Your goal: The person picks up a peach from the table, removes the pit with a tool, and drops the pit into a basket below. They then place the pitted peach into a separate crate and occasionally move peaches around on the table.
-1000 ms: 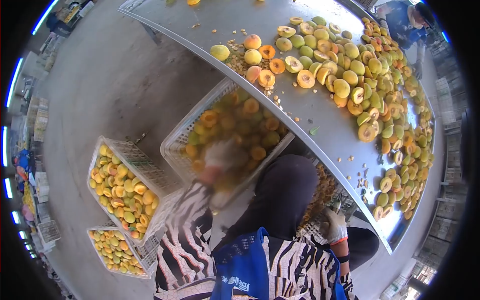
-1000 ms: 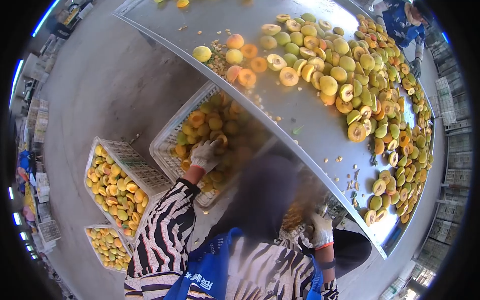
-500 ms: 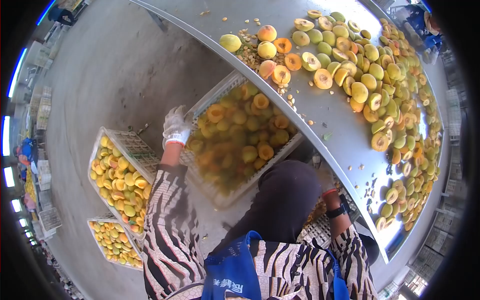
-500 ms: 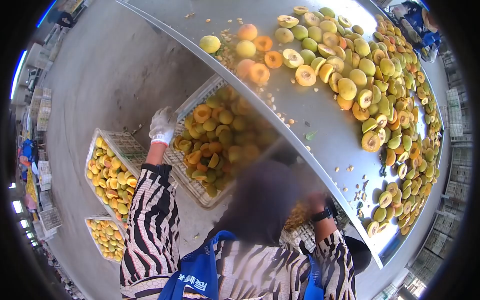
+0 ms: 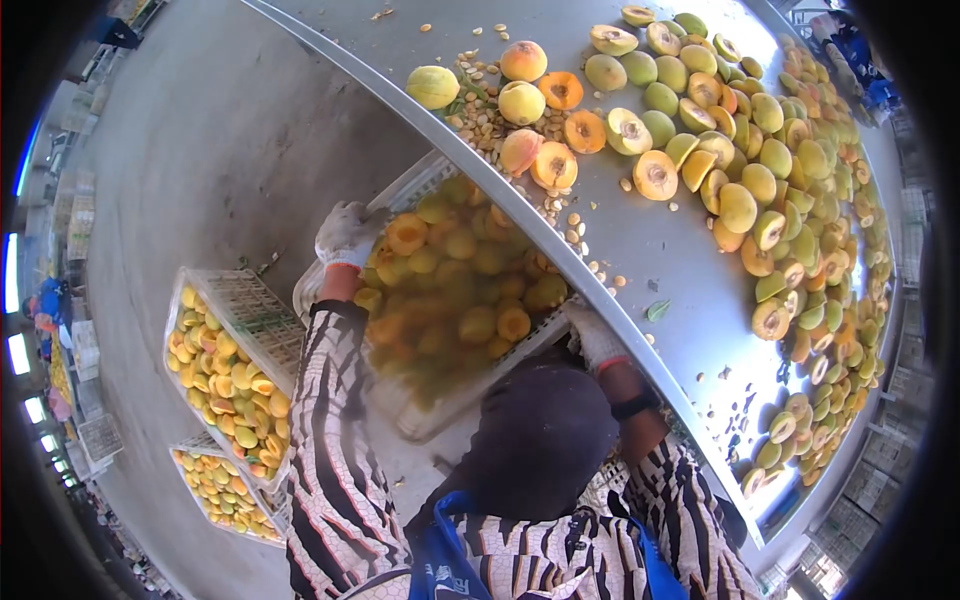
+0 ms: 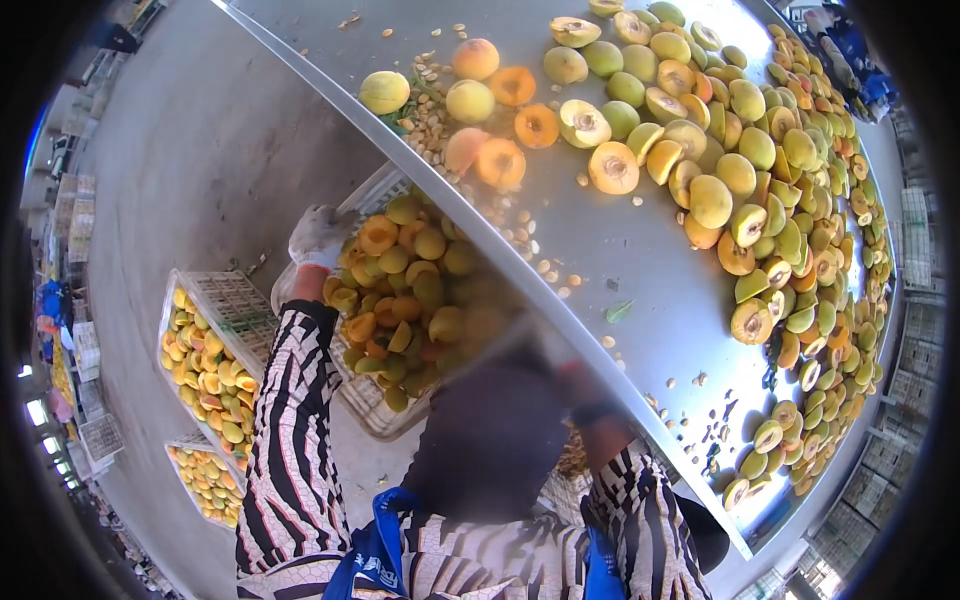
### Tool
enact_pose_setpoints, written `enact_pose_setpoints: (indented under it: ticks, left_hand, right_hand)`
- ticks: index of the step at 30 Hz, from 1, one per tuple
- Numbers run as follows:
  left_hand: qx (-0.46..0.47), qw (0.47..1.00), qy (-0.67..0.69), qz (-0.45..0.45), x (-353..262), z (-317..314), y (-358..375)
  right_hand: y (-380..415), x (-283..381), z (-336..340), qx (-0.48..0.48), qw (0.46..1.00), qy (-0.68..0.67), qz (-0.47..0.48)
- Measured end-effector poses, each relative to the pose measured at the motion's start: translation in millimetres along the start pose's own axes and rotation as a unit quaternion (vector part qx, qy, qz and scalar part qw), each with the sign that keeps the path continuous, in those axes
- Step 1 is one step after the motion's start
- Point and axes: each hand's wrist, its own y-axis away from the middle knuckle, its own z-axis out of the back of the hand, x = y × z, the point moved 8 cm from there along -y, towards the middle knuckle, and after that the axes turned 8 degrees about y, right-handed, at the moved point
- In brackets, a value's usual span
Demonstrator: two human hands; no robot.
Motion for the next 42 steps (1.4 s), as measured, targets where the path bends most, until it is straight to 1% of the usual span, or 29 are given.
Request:
enact_pose_setpoints:
  ticks: [2, 5, 8, 9, 12, 13, 14, 15, 19, 21, 23, 25, 26, 29, 31, 32, 33, 34, 35, 36, 37, 38, 39, 40, 41, 42]
  left_hand:
    - [0.014, 1.000, -0.003, -0.011, 0, -6, -4]
    - [-0.022, 0.998, 0.033, -0.045, -5, -4, 14]
    - [-0.018, 0.998, 0.054, 0.014, -37, 32, 60]
    - [-0.056, 0.997, 0.054, -0.013, -35, 32, 61]
    - [-0.045, 0.997, 0.064, -0.011, 8, -11, 1]
    - [-0.038, 0.997, 0.066, -0.017, 4, -7, -5]
    - [-0.050, 0.995, 0.079, -0.024, 1, -6, -6]
    - [-0.043, 0.995, 0.081, -0.026, -4, -2, 16]
    - [-0.053, 0.994, 0.094, -0.009, -8, 16, 61]
    - [-0.015, 0.996, 0.083, 0.002, 15, -8, 41]
    - [0.005, 0.995, 0.097, 0.003, 19, -11, 33]
    - [-0.002, 0.995, 0.099, -0.007, 23, -10, 37]
    - [-0.008, 0.995, 0.103, -0.017, 20, -8, 36]
    - [0.017, 0.996, 0.087, 0.018, 19, -2, 40]
    - [0.002, 0.995, 0.099, -0.021, 26, -8, 39]
    - [0.026, 0.994, 0.109, -0.017, 33, -15, 34]
    - [0.044, 0.989, 0.140, -0.004, 28, -9, 40]
    - [0.032, 0.988, 0.151, -0.013, 36, -17, 36]
    - [0.031, 0.992, 0.121, 0.010, 22, -1, 46]
    - [-0.028, 0.991, 0.130, 0.004, 36, -8, 45]
    - [-0.040, 0.986, 0.160, 0.021, 21, 12, 62]
    - [-0.080, 0.987, 0.136, 0.007, 20, 17, 69]
    - [-0.101, 0.974, 0.202, -0.021, 5, 32, 88]
    - [-0.091, 0.961, 0.260, -0.015, -3, 35, 98]
    - [-0.069, 0.933, 0.352, -0.041, -7, 27, 99]
    - [-0.044, 0.926, 0.372, -0.055, -29, 32, 103]
  right_hand:
    - [7, -1, 8, 0.001, 1.000, -0.010, -0.002]
    - [17, -10, 18, 0.005, 1.000, -0.021, -0.009]
    - [10, -9, 17, 0.014, 1.000, -0.023, -0.009]
    - [8, -8, 15, 0.016, 1.000, -0.022, -0.010]
    - [10, -12, 13, 0.016, 1.000, -0.014, -0.010]
    - [13, -12, 14, 0.016, 1.000, -0.013, -0.010]
    - [16, -14, 15, 0.020, 1.000, -0.010, -0.011]
    - [20, -17, 15, 0.024, 0.999, -0.009, -0.018]
    - [11, -18, 12, 0.035, 0.999, -0.001, -0.027]
    - [14, -21, 13, 0.041, 0.999, 0.004, -0.033]
    - [24, -25, 17, 0.049, 0.998, 0.008, -0.038]
    - [36, -26, 23, 0.060, 0.997, 0.009, -0.038]
    - [43, -27, 28, 0.064, 0.997, 0.010, -0.036]
    - [68, -30, 43, 0.085, 0.996, 0.012, -0.029]
    - [89, -36, 57, 0.088, 0.996, 0.022, -0.024]
    - [97, -36, 66, 0.086, 0.996, 0.032, -0.022]
    - [110, -43, 74, 0.085, 0.995, 0.042, -0.020]
    - [124, -47, 79, 0.092, 0.994, 0.058, -0.015]
    - [138, -50, 86, 0.098, 0.993, 0.068, -0.013]
    - [150, -53, 94, 0.103, 0.992, 0.078, -0.009]
    - [167, -56, 102, 0.104, 0.991, 0.085, -0.003]
    - [186, -60, 110, 0.104, 0.990, 0.095, 0.005]
    - [207, -64, 117, 0.103, 0.989, 0.107, 0.016]
    - [231, -68, 125, 0.110, 0.987, 0.118, 0.015]
    - [254, -70, 136, 0.122, 0.984, 0.129, 0.009]
    - [283, -46, 170, 0.187, 0.971, 0.144, -0.032]
